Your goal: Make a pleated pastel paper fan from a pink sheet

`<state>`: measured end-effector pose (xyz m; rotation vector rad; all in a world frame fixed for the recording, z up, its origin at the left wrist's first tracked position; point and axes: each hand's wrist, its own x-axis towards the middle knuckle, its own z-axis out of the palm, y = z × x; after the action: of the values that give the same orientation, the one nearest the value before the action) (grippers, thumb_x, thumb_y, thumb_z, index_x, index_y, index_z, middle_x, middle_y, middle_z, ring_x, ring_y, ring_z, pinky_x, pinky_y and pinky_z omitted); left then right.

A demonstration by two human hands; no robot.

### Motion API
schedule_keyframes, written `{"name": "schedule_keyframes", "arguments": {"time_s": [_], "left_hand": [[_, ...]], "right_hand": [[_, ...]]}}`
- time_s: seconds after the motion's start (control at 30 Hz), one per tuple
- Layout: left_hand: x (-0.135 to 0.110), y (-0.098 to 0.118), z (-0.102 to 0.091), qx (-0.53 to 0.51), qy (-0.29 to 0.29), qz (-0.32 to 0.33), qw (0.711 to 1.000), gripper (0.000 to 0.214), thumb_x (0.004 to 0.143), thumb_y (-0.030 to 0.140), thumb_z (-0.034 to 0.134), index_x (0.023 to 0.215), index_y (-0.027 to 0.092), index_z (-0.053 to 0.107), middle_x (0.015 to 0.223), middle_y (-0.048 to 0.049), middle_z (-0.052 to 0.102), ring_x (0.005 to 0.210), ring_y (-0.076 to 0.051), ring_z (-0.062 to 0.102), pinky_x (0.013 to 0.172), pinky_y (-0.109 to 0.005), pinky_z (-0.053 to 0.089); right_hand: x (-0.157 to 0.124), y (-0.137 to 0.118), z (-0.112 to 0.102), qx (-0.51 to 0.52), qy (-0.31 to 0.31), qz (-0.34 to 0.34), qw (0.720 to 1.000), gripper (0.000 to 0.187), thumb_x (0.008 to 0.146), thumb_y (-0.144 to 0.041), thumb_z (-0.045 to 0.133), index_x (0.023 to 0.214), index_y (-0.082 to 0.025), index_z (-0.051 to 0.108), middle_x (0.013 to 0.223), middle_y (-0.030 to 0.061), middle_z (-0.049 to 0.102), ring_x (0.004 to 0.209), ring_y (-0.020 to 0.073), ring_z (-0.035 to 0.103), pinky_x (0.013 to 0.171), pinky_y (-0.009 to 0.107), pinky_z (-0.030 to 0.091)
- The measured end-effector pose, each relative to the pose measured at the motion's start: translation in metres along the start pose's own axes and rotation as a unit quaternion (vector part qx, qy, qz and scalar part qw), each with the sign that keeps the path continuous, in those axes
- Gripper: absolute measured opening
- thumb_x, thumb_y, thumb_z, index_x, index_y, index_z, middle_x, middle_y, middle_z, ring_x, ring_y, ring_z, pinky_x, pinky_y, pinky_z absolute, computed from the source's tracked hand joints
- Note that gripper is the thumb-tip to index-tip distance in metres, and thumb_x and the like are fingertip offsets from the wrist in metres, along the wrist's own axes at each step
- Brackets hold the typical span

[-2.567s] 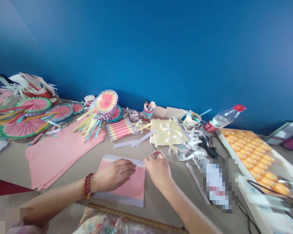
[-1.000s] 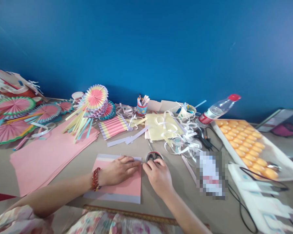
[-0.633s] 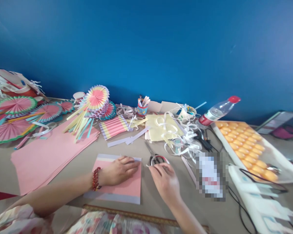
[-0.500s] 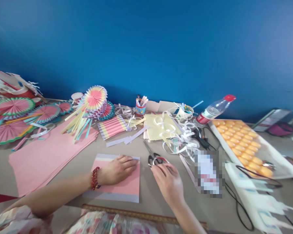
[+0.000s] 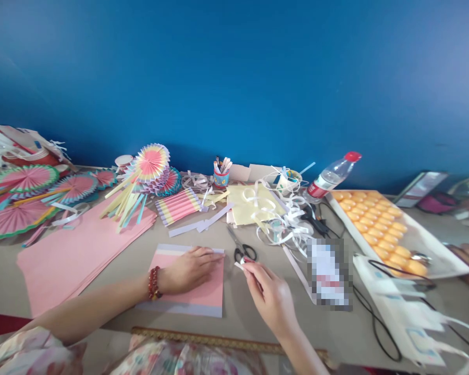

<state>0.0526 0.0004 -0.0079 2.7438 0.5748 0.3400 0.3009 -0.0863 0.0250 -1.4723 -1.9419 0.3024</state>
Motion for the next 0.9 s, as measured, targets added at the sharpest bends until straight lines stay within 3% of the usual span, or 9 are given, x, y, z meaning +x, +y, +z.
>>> {"name": "schedule_keyframes", "arguments": {"time_s": [0.1, 0.2, 0.37, 0.5, 0.6, 0.67, 0.73, 0.8, 0.9], "left_hand": [[0.010, 0.015, -0.017, -0.145, 0.067, -0.044, 0.986, 0.026, 0.097, 0.031, 0.047, 0.118, 0.019, 0.057, 0.125, -0.0084, 0.062, 0.117, -0.021, 0.053, 0.101, -0.036, 0.040], [0.021, 0.032, -0.030, -0.279, 0.106, -0.085, 0.951, 0.020, 0.094, 0.036, 0.054, 0.103, 0.020, 0.061, 0.103, -0.0065, 0.067, 0.098, -0.017, 0.061, 0.089, -0.029, 0.046], [0.030, 0.046, -0.035, -0.332, 0.121, -0.140, 0.925, 0.015, 0.091, 0.031, 0.058, 0.084, 0.018, 0.060, 0.083, -0.0025, 0.063, 0.081, -0.014, 0.059, 0.075, -0.024, 0.046], [0.026, 0.044, -0.038, -0.364, 0.129, -0.169, 0.907, 0.016, 0.090, 0.030, 0.057, 0.080, 0.017, 0.058, 0.081, -0.0026, 0.062, 0.077, -0.014, 0.057, 0.070, -0.023, 0.044], [0.017, 0.038, -0.046, -0.388, 0.142, -0.201, 0.888, 0.017, 0.089, 0.031, 0.058, 0.079, 0.017, 0.058, 0.079, -0.0016, 0.061, 0.075, -0.014, 0.055, 0.069, -0.023, 0.042], [0.007, 0.033, -0.052, -0.410, 0.147, -0.222, 0.872, 0.019, 0.088, 0.033, 0.058, 0.078, 0.017, 0.056, 0.076, -0.0009, 0.059, 0.073, -0.013, 0.053, 0.068, -0.024, 0.041], [-0.005, 0.027, -0.057, -0.435, 0.155, -0.240, 0.854, 0.021, 0.088, 0.035, 0.057, 0.078, 0.016, 0.055, 0.074, -0.0004, 0.056, 0.072, -0.013, 0.051, 0.068, -0.023, 0.040], [-0.021, 0.021, -0.060, -0.447, 0.160, -0.258, 0.841, 0.021, 0.088, 0.034, 0.057, 0.077, 0.016, 0.052, 0.074, 0.0002, 0.053, 0.072, -0.012, 0.049, 0.068, -0.023, 0.039], [-0.050, 0.015, -0.062, -0.419, 0.156, -0.286, 0.847, 0.020, 0.087, 0.032, 0.057, 0.075, 0.016, 0.052, 0.074, 0.0009, 0.052, 0.072, -0.012, 0.049, 0.070, -0.023, 0.039]], "right_hand": [[-0.001, -0.008, -0.004, 0.024, -0.012, 0.004, 1.000, 0.016, 0.096, -0.022, 0.046, 0.100, -0.023, 0.061, 0.099, 0.0074, 0.072, 0.080, 0.0145, 0.069, 0.069, 0.020, 0.051], [-0.001, -0.015, -0.005, 0.032, -0.021, -0.010, 0.999, 0.017, 0.096, -0.019, 0.044, 0.101, -0.023, 0.060, 0.095, 0.0063, 0.071, 0.079, 0.0139, 0.069, 0.069, 0.019, 0.051], [0.001, -0.022, -0.002, 0.028, -0.020, -0.042, 0.999, 0.017, 0.094, -0.016, 0.044, 0.099, -0.023, 0.059, 0.086, 0.0043, 0.070, 0.077, 0.0147, 0.069, 0.068, 0.020, 0.051], [0.002, -0.026, 0.004, 0.038, -0.020, -0.040, 0.998, 0.018, 0.095, -0.020, 0.047, 0.109, -0.024, 0.057, 0.095, 0.0053, 0.072, 0.083, 0.0157, 0.070, 0.072, 0.022, 0.053], [0.001, -0.029, 0.004, 0.057, -0.056, -0.033, 0.996, 0.034, 0.096, -0.024, 0.045, 0.130, -0.024, 0.047, 0.107, 0.0072, 0.071, 0.092, 0.0160, 0.070, 0.076, 0.022, 0.053], [0.001, -0.029, 0.002, 0.072, -0.079, -0.017, 0.994, 0.040, 0.098, -0.025, 0.042, 0.138, -0.022, 0.040, 0.102, 0.0067, 0.073, 0.087, 0.0150, 0.071, 0.072, 0.020, 0.053], [0.001, -0.027, -0.002, 0.075, -0.086, -0.002, 0.993, 0.033, 0.099, -0.026, 0.039, 0.131, -0.022, 0.048, 0.089, 0.0038, 0.073, 0.077, 0.0139, 0.070, 0.067, 0.020, 0.052], [0.001, -0.025, -0.005, 0.059, -0.097, -0.001, 0.994, 0.022, 0.099, -0.028, 0.041, 0.112, -0.024, 0.058, 0.080, 0.0014, 0.072, 0.069, 0.0131, 0.068, 0.063, 0.020, 0.050], [-0.001, -0.023, -0.008, 0.018, -0.116, -0.017, 0.993, 0.018, 0.098, -0.030, 0.045, 0.098, -0.024, 0.061, 0.084, 0.0015, 0.072, 0.070, 0.0137, 0.067, 0.064, 0.021, 0.049]]}}
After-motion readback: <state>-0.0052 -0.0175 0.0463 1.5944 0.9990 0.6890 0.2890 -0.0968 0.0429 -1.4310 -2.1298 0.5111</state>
